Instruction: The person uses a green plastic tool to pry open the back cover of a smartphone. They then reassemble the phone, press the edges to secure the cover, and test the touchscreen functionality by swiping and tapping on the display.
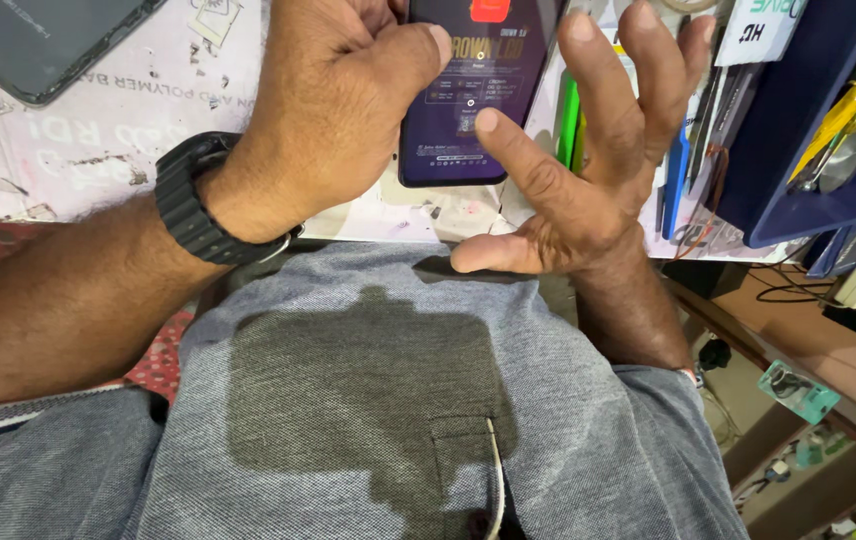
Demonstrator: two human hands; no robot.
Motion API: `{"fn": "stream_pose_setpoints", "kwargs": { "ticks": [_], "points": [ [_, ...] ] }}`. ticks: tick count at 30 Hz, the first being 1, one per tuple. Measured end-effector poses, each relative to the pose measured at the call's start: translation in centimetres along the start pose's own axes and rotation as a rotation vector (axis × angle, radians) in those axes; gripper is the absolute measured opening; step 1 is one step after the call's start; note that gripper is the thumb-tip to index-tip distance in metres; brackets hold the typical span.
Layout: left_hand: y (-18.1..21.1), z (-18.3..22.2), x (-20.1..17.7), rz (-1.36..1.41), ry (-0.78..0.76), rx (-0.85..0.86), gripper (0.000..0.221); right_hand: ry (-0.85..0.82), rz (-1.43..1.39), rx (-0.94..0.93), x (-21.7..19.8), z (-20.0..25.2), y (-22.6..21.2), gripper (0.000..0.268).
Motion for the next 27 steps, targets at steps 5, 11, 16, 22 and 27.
{"fn": "stream_pose_setpoints", "kwargs": {
  "ticks": [5, 11, 16, 22, 27],
  "points": [
    [-0.1, 0.0, -0.1, -0.049, 0.059, -0.072, 0.012, -0.022, -0.019, 0.021, -0.2, -0.1, 0.0, 0.089],
    [0.5, 0.0, 0.1, 0.005, -0.017, 0.032, 0.011, -0.024, -0.009, 0.06, -0.7, -0.1, 0.4, 0.093],
    [0.0, 0.1, -0.1, 0.006, -0.02, 0.032, 0.01, -0.009, -0.001, 0.072, -0.3, 0.1, 0.9, 0.093],
    [0.4, 0.1, -0.1, -0.069, -0.014, 0.033, 0.011, 0.0, 0.002, 0.074, -0.2, 0.1, 0.9, 0.092],
    [0.9, -0.2, 0.3, -0.039, -0.005, 0.043, 0.01, -0.02, 0.005, 0.093, -0.6, 0.1, 0.6, 0.092]
  ]
}}
Point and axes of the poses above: each hand's wrist, its own z-axis away from the middle knuckle, its own x-axis out of the palm, y = z × x, the point moved 4 cm from there along -z, towards the middle knuckle, and after that the axes turned 13 degrees about z, right-handed, at the moved point
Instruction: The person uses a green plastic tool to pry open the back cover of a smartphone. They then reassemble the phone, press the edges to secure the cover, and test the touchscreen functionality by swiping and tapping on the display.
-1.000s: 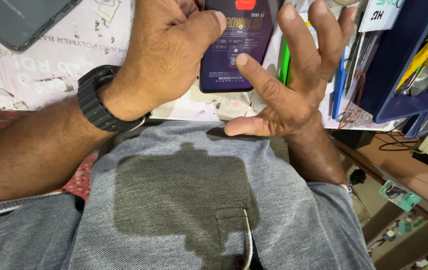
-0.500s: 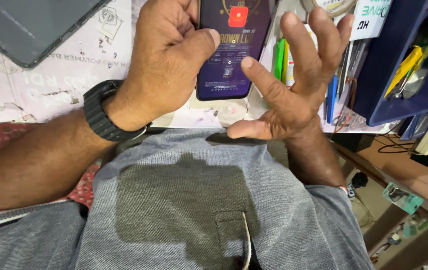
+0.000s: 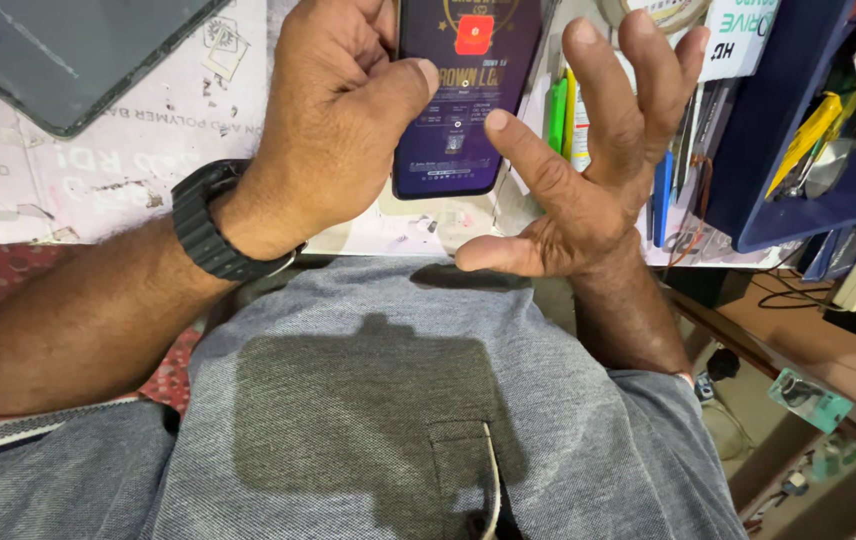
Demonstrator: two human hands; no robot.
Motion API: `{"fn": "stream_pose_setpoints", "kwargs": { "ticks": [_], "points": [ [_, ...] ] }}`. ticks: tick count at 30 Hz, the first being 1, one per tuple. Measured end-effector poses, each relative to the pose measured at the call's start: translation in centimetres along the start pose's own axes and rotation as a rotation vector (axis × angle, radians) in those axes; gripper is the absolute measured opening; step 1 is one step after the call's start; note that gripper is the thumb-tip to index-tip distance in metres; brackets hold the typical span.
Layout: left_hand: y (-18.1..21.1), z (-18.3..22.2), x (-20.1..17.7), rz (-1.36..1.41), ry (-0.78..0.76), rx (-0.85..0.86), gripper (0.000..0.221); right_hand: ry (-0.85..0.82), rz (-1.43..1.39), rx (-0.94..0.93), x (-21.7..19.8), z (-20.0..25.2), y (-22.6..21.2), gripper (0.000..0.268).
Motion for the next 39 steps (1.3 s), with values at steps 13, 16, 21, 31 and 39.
{"fn": "stream_pose_setpoints", "kwargs": {
  "ticks": [13, 16, 21, 31, 39],
  "points": [
    [-1.1, 0.3, -0.4, 0.054, -0.026, 0.006, 0.012, -0.004, -0.013, -0.024, 0.3, 0.2, -0.1, 0.093],
    [-1.2, 0.3, -0.5, 0.055, -0.024, 0.01, 0.012, 0.002, 0.008, -0.057, 0.3, 0.1, -0.5, 0.09],
    [-1.3, 0.4, -0.7, 0.055, -0.02, 0.001, 0.013, -0.08, 0.053, -0.045, 0.8, 0.2, -0.8, 0.087],
    [-0.8, 0.2, -0.4, -0.006, -0.065, 0.055, 0.013, 0.102, -0.036, -0.02, 0.5, 0.5, 0.4, 0.095],
    [-0.5, 0.0, -0.2, 0.037, 0.006, 0.0, 0.012, -0.008, -0.016, 0.004, 0.3, 0.3, -0.4, 0.088]
  ]
}}
Point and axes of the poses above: each hand's wrist, its own z-axis away from the middle knuckle, its own x-axis out of the palm, y = z × x, the point moved 4 cm from there along -z, towards the middle knuckle, and after that the axes turned 13 degrees about z, right-handed, at the moved point
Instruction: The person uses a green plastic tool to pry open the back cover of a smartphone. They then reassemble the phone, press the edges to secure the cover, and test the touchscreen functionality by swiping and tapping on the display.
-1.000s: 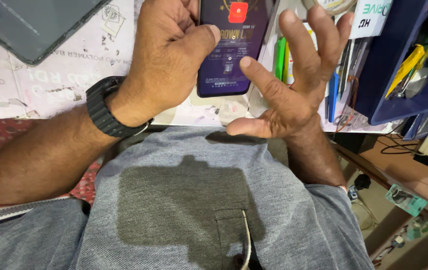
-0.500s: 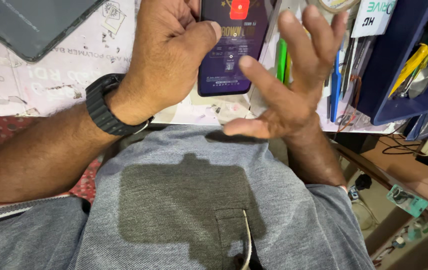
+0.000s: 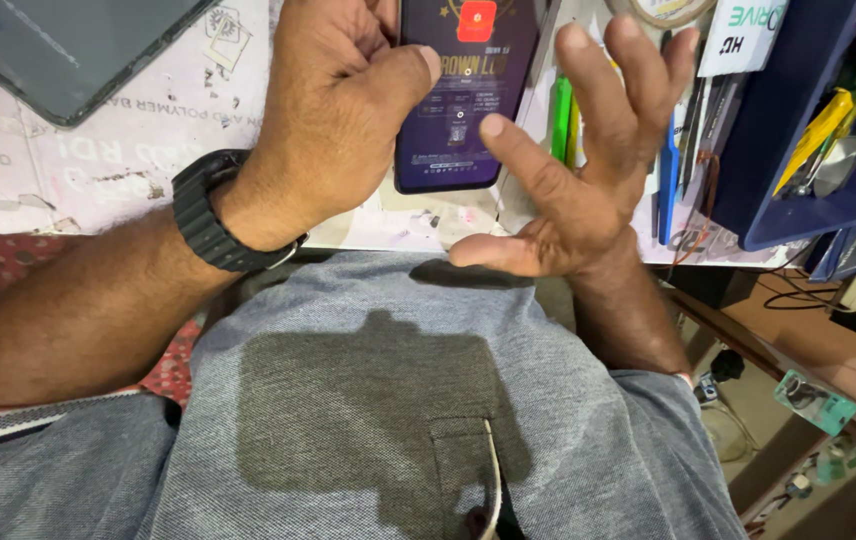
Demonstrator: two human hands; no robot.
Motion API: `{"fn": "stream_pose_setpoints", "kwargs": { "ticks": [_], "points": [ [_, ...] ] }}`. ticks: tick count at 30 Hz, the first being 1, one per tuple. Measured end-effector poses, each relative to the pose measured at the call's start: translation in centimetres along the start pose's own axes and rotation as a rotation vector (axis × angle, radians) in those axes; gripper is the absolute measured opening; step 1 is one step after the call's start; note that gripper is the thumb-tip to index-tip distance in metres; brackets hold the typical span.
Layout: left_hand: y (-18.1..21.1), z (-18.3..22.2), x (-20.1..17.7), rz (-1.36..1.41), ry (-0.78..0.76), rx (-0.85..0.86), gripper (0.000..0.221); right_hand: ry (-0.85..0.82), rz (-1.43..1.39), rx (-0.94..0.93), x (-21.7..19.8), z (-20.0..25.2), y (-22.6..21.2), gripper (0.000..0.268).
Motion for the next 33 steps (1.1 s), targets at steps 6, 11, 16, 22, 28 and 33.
{"fn": "stream_pose_setpoints", "kwargs": {
  "ticks": [6, 11, 16, 22, 28, 33],
  "points": [
    [0.5, 0.2, 0.0, -0.019, -0.025, -0.001, 0.029, -0.051, 0.039, 0.022, -0.4, -0.7, -0.8, 0.086],
    [0.5, 0.2, 0.2, -0.025, -0.069, 0.054, 0.035, -0.078, 0.066, 0.069, -0.5, -1.6, -0.4, 0.091],
    [0.3, 0.0, 0.1, 0.135, -0.009, -0.073, 0.038, -0.092, 0.064, 0.078, -0.5, -2.3, 0.2, 0.096],
    [0.1, 0.0, -0.4, 0.195, -0.092, 0.027, 0.018, -0.107, 0.002, 0.086, -0.6, -1.9, -0.1, 0.099],
    [-1.2, 0.9, -1.7, 0.084, 0.058, -0.025, 0.039, -0.127, 0.11, -0.002, 0.3, -1.0, -0.6, 0.093],
    [-0.9, 0.9, -1.2, 0.225, -0.064, 0.051, 0.036, -0.093, 0.095, -0.008, 0.6, -0.7, -0.6, 0.09]
  ]
}}
Point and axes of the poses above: each hand's wrist, its own z-axis away from the middle knuckle, its own x-axis out of the palm, y = z × x, the point moved 4 cm from there along -z, towards the middle knuckle, and after that the axes turned 13 degrees about z, right-handed, at the moved point
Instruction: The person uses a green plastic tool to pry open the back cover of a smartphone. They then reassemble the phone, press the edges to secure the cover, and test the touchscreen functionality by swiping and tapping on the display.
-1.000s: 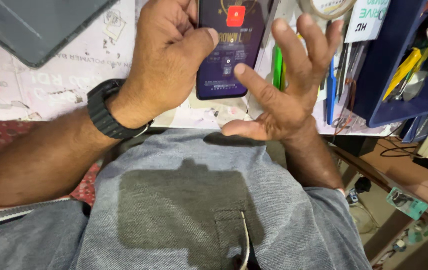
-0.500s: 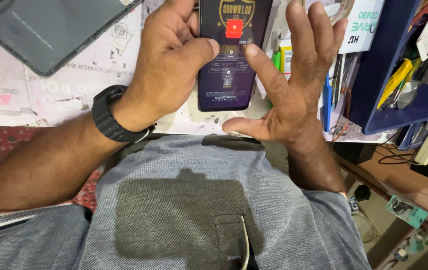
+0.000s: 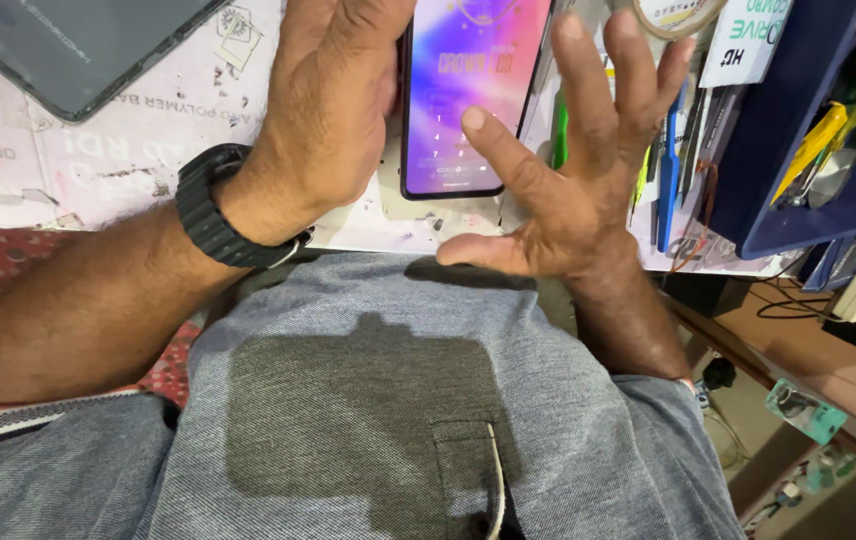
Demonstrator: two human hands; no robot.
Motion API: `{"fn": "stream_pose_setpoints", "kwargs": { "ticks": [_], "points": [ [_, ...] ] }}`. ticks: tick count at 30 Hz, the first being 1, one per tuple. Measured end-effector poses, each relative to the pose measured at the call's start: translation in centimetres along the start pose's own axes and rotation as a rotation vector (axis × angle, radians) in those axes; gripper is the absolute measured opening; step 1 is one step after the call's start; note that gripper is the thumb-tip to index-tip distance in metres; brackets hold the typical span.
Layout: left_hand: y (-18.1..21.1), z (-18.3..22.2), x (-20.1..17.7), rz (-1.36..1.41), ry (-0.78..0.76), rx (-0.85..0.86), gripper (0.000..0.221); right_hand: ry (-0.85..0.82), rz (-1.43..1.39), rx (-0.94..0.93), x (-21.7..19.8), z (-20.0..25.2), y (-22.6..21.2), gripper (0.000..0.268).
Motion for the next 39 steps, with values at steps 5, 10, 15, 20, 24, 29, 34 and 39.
{"fn": "stream_pose_setpoints", "kwargs": {
  "ticks": [5, 10, 15, 20, 24, 29, 34, 39],
  "points": [
    [0.0, -0.1, 0.0, -0.054, -0.024, 0.036, 0.037, 0.112, -0.091, 0.012, -0.4, -0.1, 1.1, 0.097],
    [0.2, 0.0, -0.3, -0.209, -0.031, 0.053, 0.041, 0.138, -0.06, 0.013, -0.5, 0.3, 1.5, 0.097],
    [0.3, -0.1, -0.6, -0.257, -0.039, 0.065, 0.043, 0.119, -0.094, 0.061, -0.9, -0.1, 1.3, 0.092],
    [0.4, -0.4, 0.2, -0.015, -0.034, 0.057, 0.028, 0.122, -0.588, 0.357, -1.0, -1.3, 1.0, 0.072],
    [1.3, -0.9, 1.3, 0.143, 0.016, 0.021, 0.02, -0.029, -1.274, 0.61, -0.2, -1.6, -0.5, 0.054],
    [1.8, -1.2, 1.8, 0.111, 0.067, 0.041, 0.02, -0.12, -1.412, 0.709, 0.6, -1.0, -1.8, 0.028],
    [1.4, -1.1, 1.3, -0.005, 0.09, 0.007, 0.02, -0.133, -1.344, 0.691, 0.9, -0.2, -2.0, 0.017],
    [0.5, -0.8, 0.8, 0.099, 0.051, -0.071, 0.019, -0.085, -1.407, 0.587, -0.3, -0.4, -2.5, 0.026]
  ]
}}
Point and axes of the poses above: each hand's wrist, its own z-axis away from the middle knuckle, its own x-axis out of the palm, y = z × x, the point moved 4 cm from there along -z, towards the middle knuckle, and after that the axes turned 13 degrees about z, right-handed, at the moved point
